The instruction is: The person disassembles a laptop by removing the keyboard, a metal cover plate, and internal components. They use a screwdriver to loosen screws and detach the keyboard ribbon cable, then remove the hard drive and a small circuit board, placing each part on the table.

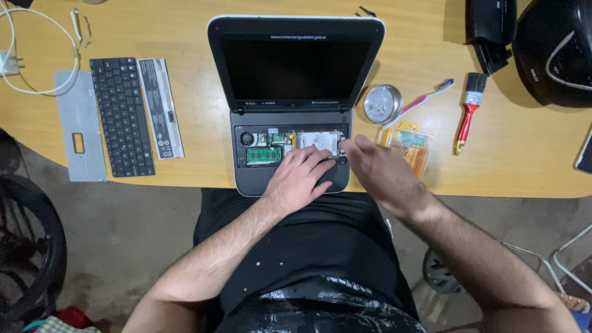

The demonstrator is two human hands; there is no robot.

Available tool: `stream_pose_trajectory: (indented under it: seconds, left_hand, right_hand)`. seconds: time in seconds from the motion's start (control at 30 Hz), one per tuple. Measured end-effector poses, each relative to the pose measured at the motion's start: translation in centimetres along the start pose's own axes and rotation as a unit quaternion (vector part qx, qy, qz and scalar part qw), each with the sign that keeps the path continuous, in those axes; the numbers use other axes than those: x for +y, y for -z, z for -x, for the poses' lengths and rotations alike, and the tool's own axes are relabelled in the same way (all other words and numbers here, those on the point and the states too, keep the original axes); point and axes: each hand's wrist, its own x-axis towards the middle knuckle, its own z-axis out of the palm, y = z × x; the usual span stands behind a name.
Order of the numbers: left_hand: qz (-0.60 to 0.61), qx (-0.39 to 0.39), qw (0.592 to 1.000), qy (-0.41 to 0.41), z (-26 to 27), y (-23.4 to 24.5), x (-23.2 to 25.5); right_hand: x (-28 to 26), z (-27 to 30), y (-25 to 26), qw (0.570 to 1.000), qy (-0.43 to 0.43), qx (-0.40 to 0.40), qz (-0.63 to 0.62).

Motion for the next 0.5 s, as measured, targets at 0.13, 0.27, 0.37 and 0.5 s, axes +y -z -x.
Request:
stream_pose_trajectory:
  seconds: [0.13,0.27,0.37,0.5]
  left_hand:
    - [0.004,0.004,1.0,0.003,-0.1,0.2,0.2]
    - [-0.001,0.005,1.0,0.001,0.0,0.1,0.1]
    - [-0.003,0.004,1.0,0.002,0.0,-0.1,0.0]
    - [-0.009,-0.003,1.0,0.007,0.2,-0.7,-0.3]
  right_hand:
    - [-0.3,-0.4,-0.7,0.998,-0.005,0.015,-0.064]
    - [-0.7,0.1,-1.0,0.997,-0.069,0.036,-0.007]
    - [0.3,0.0,-3.0,0.998,-0.035,0.059,0.002]
    - [-0.1,-1.0,-2.6,0.985,0.006,0.107,-0.132]
